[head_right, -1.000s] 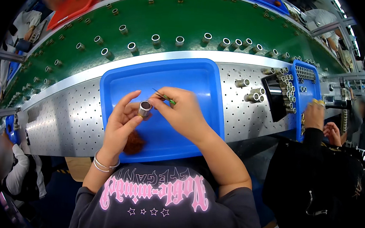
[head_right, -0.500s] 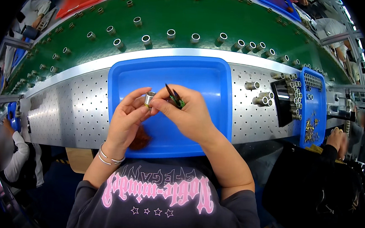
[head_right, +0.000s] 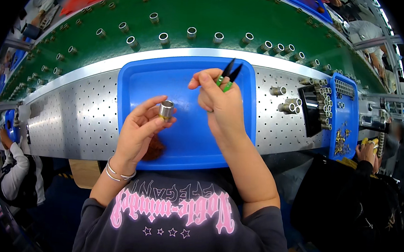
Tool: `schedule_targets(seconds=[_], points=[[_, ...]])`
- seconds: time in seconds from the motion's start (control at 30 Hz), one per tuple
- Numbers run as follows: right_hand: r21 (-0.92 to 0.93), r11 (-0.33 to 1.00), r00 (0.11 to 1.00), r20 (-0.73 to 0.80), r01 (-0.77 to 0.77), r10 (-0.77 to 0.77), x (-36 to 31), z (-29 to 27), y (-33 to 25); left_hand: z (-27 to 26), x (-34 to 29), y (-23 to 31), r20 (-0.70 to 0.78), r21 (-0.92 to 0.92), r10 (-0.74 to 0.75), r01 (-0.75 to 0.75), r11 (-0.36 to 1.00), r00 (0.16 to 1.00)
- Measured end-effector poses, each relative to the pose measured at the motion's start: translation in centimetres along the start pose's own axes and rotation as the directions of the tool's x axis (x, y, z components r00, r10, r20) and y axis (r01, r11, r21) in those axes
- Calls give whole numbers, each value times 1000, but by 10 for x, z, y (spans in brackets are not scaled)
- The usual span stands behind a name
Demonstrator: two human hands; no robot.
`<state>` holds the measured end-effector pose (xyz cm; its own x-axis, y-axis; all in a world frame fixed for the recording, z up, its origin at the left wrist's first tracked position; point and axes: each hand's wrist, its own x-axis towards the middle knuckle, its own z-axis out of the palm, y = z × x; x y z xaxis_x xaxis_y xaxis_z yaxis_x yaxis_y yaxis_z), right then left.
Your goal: The person uses a pair of pliers to manipulate a small metal cylinder, likely crimping or adjusting a band on it. They repeatedly pick up the cylinder from a blue tray, perform the adjustment, and place it back down. The process is repetitive and focused on individual units.
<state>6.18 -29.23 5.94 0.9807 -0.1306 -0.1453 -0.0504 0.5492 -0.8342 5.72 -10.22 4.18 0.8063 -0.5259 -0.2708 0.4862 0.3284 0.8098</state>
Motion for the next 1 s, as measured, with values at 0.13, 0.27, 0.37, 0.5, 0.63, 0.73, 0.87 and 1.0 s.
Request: schedule_targets(seconds=[0.13,0.27,0.37,0.5,0.63,0.73,0.87,1.0], points=[[10,990,987,76,140,-141,-16,7,-8,-1,0,4,-69,-94,4,-11,996,998],[-32,974,950,228,226,-213,-25,13,-13,-1,1,0,-76,-83,33,-39,996,997],[-40,964,911,340,262,-233,-28,22,-18,-3,0,-3,-58,-15,81,-82,997,995],[-67,954,897,365,291,-248,-31,33,-26,-5,-1,-4,-39,133,135,-129,983,990],[-264,882,899,314,391,-305,-27,37,-34,-4,-2,-1,-42,37,48,-47,998,998],[-528,780,936,284,336,-211,-24,30,-22,-5,0,5,-127,-92,1,-13,996,992],[-857,399,945,305,326,-118,-30,25,-7,-10,-1,5,-151,-152,15,-39,988,988],[-867,298,915,360,400,-181,-30,23,3,-9,-3,6,-159,-153,27,-52,987,987]])
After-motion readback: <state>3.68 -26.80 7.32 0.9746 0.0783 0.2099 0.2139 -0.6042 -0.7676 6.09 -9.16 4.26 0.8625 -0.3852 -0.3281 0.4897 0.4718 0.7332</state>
